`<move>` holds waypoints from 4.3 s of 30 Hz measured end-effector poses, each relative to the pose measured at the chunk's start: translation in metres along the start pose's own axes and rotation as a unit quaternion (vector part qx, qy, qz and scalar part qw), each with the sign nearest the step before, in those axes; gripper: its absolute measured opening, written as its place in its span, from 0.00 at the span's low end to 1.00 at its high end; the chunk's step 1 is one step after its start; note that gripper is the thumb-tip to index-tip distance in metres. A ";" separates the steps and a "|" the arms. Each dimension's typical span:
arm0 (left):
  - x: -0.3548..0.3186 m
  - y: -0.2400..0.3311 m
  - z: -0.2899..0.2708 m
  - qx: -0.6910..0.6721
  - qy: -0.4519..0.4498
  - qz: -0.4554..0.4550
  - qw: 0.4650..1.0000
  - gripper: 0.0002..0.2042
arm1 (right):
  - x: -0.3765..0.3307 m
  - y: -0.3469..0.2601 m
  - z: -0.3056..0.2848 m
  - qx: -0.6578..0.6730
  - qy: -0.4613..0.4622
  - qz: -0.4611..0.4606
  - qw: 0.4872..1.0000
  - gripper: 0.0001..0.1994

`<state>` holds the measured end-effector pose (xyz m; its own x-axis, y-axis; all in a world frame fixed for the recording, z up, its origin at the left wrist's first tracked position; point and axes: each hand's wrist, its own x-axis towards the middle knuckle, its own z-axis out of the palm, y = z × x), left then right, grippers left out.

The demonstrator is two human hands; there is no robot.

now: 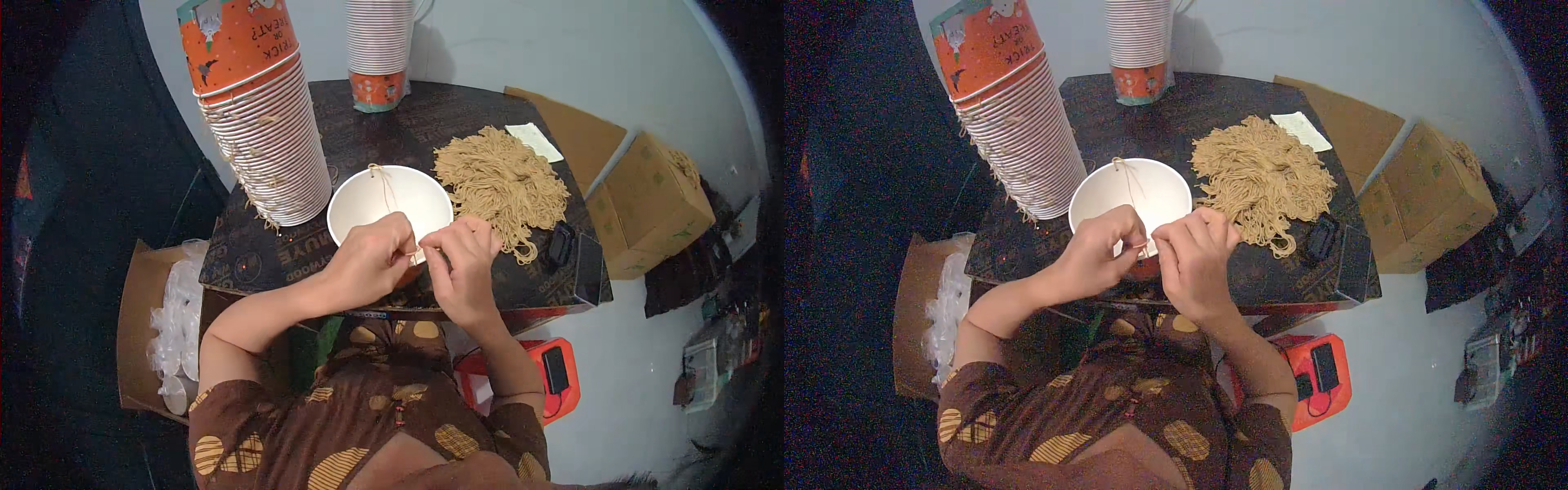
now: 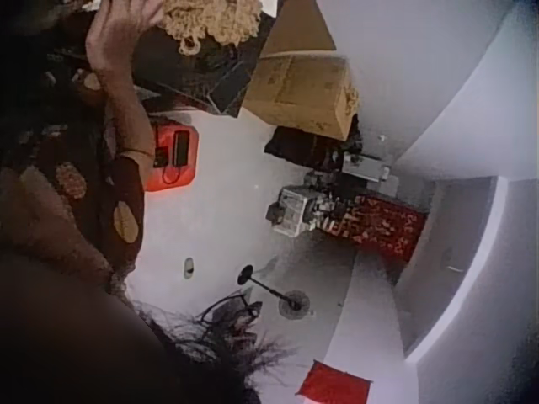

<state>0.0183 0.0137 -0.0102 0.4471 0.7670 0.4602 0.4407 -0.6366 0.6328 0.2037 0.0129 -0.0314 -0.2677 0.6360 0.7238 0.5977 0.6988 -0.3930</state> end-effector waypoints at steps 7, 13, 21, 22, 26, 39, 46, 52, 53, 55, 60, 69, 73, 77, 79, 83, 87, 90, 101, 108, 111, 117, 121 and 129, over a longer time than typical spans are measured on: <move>-0.007 -0.005 0.012 0.000 0.116 0.072 0.991 0.11 | 0.002 -0.002 0.001 -0.003 -0.026 -0.005 1.000 0.06; -0.007 -0.006 0.009 -0.006 0.119 0.045 0.992 0.08 | 0.000 -0.003 0.000 0.046 -0.020 0.012 0.999 0.09; -0.006 -0.003 0.006 -0.016 0.097 0.003 0.995 0.07 | -0.002 -0.005 0.002 -0.008 -0.005 -0.022 1.000 0.07; -0.006 -0.004 0.006 -0.017 0.097 0.004 0.995 0.07 | -0.001 -0.005 0.002 -0.009 -0.004 -0.022 1.000 0.07; -0.007 -0.007 0.008 -0.024 0.104 0.011 0.994 0.07 | 0.002 -0.007 0.004 0.011 -0.016 -0.003 1.000 0.05; -0.003 -0.002 -0.001 -0.069 0.045 -0.087 0.993 0.03 | -0.005 -0.011 0.014 -0.034 0.077 -0.074 0.994 0.09; 0.004 -0.004 -0.004 -0.109 0.042 -0.150 0.982 0.03 | -0.022 -0.011 0.011 -0.055 0.089 -0.118 0.988 0.13; 0.009 -0.004 -0.012 -0.045 0.028 -0.184 0.982 0.05 | -0.030 -0.008 0.016 -0.026 0.067 -0.135 0.988 0.12; 0.013 -0.003 -0.013 -0.031 0.021 -0.197 0.980 0.06 | -0.027 -0.009 0.013 -0.025 0.068 -0.135 0.988 0.12; 0.015 -0.003 -0.013 -0.015 0.014 -0.211 0.977 0.07 | -0.020 -0.011 0.007 0.004 0.055 -0.132 0.990 0.11; 0.015 0.004 -0.018 0.005 0.002 -0.135 0.991 0.05 | -0.017 -0.002 0.010 0.098 0.040 -0.038 0.994 0.08; 0.004 0.015 -0.025 0.009 -0.008 -0.025 1.000 0.05 | -0.007 -0.005 0.015 0.255 -0.046 0.087 0.962 0.07; 0.000 0.013 -0.026 0.003 -0.005 -0.036 0.999 0.05 | -0.011 -0.002 0.022 0.267 -0.020 0.066 0.961 0.08; -0.004 0.011 -0.027 -0.005 -0.023 -0.075 0.997 0.04 | -0.014 -0.002 0.024 0.237 0.016 0.039 0.971 0.10; -0.007 0.012 -0.027 0.004 -0.042 -0.089 0.995 0.04 | -0.014 -0.006 0.022 0.221 0.013 0.042 0.974 0.10; -0.008 0.011 -0.025 -0.018 -0.041 -0.083 0.996 0.04 | -0.015 -0.010 0.021 0.160 0.030 0.047 0.986 0.11; -0.011 0.010 -0.024 -0.008 -0.039 -0.041 0.998 0.04 | -0.015 -0.011 0.019 0.112 0.046 0.022 0.992 0.11; -0.009 0.011 -0.024 0.010 -0.037 0.000 0.999 0.04 | -0.016 -0.011 0.018 0.073 0.030 0.029 0.996 0.12; -0.008 0.007 -0.019 -0.018 -0.015 -0.021 1.000 0.03 | -0.020 -0.010 0.014 0.051 0.016 -0.026 0.998 0.07; -0.006 0.006 -0.019 -0.029 -0.016 -0.031 0.999 0.02 | -0.023 -0.009 0.019 0.063 0.058 -0.074 0.994 0.09; -0.005 0.006 -0.018 -0.018 -0.011 -0.020 1.000 0.03 | -0.025 -0.012 0.019 0.076 0.042 -0.037 0.996 0.09; -0.005 0.001 -0.016 0.024 -0.004 0.030 0.999 0.05 | -0.026 -0.018 0.017 0.134 0.058 0.013 0.989 0.07; -0.005 0.003 -0.013 0.007 0.023 0.032 0.999 0.05 | -0.027 -0.017 0.018 0.211 0.046 0.076 0.973 0.06; -0.012 0.002 -0.013 0.083 0.032 0.130 0.987 0.08 | -0.028 -0.020 0.017 0.262 0.049 0.131 0.955 0.03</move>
<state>0.0037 0.0038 -0.0066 0.5140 0.5762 0.6355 0.4421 -0.8128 0.3793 0.1866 -0.0130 -0.0534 -0.0732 0.7951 0.6020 0.1681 0.6048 -0.7784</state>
